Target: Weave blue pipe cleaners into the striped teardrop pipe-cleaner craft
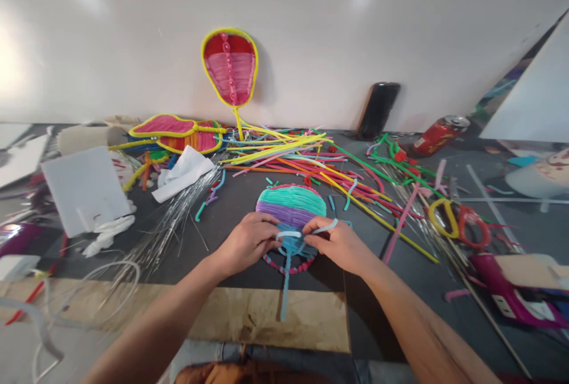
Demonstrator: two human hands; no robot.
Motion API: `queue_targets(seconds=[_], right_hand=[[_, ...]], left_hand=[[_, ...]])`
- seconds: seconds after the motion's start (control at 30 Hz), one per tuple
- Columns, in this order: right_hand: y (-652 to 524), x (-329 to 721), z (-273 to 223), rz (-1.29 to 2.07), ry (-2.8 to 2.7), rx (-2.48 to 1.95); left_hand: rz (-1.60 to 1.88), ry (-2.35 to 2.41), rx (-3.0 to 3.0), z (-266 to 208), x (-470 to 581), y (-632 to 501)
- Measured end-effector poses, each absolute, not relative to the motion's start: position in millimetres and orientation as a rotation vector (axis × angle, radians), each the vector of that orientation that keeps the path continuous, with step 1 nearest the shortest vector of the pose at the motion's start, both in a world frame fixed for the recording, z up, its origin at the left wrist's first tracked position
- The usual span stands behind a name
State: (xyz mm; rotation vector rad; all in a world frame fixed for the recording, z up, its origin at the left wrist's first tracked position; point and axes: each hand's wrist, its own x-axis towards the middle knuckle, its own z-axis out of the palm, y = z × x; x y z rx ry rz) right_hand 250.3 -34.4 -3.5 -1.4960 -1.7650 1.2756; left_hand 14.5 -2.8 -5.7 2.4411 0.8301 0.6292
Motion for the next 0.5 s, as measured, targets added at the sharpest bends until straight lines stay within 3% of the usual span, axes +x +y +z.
queue_targets(seconds=[0.5], right_hand=[[-38,252,7,1.11,-2.078,-1.351]], left_hand=[[0.583,0.849,2.438,-11,25,-7]])
